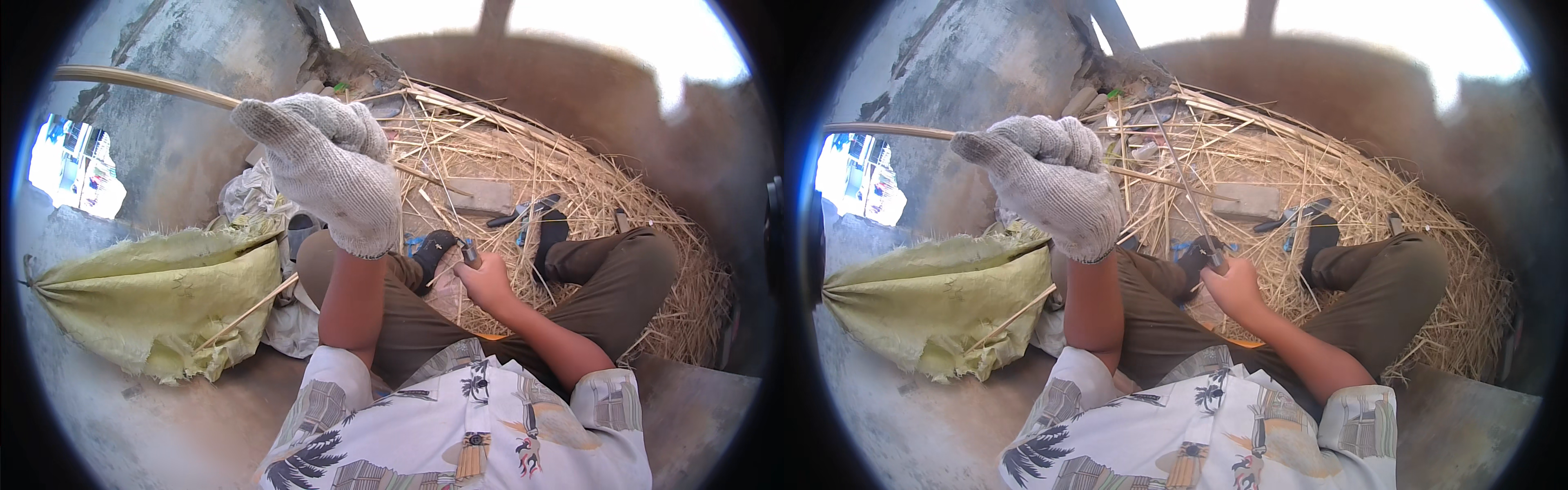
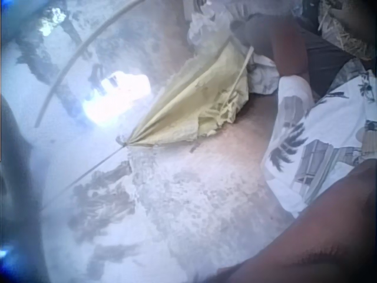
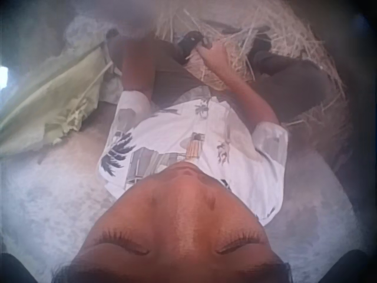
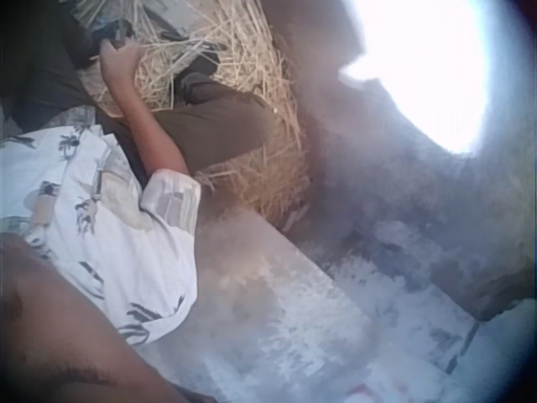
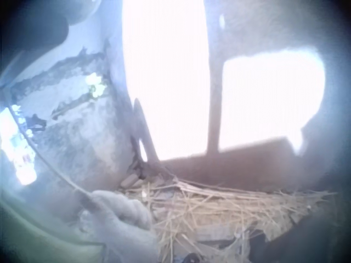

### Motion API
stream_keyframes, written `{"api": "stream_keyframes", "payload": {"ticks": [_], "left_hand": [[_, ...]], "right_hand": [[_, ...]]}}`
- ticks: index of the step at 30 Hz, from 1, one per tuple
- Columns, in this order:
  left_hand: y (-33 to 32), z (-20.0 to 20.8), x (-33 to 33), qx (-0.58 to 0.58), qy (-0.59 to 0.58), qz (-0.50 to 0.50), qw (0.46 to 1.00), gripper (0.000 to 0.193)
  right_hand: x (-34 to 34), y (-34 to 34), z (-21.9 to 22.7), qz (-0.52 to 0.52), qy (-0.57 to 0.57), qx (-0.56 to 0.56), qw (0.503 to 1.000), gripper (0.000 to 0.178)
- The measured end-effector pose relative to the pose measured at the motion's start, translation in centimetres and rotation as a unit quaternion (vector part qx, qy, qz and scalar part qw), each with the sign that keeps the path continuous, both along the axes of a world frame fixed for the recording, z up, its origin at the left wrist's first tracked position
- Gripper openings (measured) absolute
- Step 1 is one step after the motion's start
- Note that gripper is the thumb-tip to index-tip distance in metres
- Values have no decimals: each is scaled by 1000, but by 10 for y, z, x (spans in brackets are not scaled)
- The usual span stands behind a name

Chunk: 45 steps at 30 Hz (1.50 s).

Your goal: The person sits cross-legged on the ground and uses a large knife to shave thin strips from a long bamboo stick. They hold the bamboo with a gloved left hand and repeatedly scrape the knife along its length, producing fine shavings that fall onto the floor.

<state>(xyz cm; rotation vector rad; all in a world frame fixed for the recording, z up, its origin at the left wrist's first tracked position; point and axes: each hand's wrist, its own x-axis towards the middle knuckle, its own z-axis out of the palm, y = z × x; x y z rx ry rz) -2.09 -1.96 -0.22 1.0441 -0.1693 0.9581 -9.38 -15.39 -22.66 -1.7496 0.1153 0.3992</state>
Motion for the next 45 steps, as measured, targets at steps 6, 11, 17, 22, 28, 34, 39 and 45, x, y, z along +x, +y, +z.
{"api": "stream_keyframes", "payload": {"ticks": [6, 11, 17, 22, 28, 34, 39, 45], "left_hand": [[8, -3, 6, 0, -1, 14, 1000, 65], [11, -4, 2, 22, -16, -18, 999, 65], [-1, -4, 4, -23, 13, 38, 999, 64], [0, -4, 4, -21, 11, 6, 1000, 65], [5, -6, 7, 12, 5, 19, 1000, 65], [1, -6, 7, -9, 21, 38, 999, 66], [-6, -7, 2, 16, 11, 27, 999, 66], [8, -6, 7, -1, 49, 20, 999, 67]], "right_hand": [[-1, -10, 49, -12, 104, 92, 990, 23], [-14, -8, 50, 4, -206, 68, 976, 23], [1, 0, 25, 30, -1, 50, 998, 24], [5, -2, 25, 30, 134, 90, 986, 19], [7, -18, 63, 81, 328, 323, 884, 28], [-11, -13, 56, 10, -125, 129, 984, 26], [2, -9, 17, 41, -84, 53, 994, 25], [15, -4, 14, 47, 180, 158, 970, 23]]}}
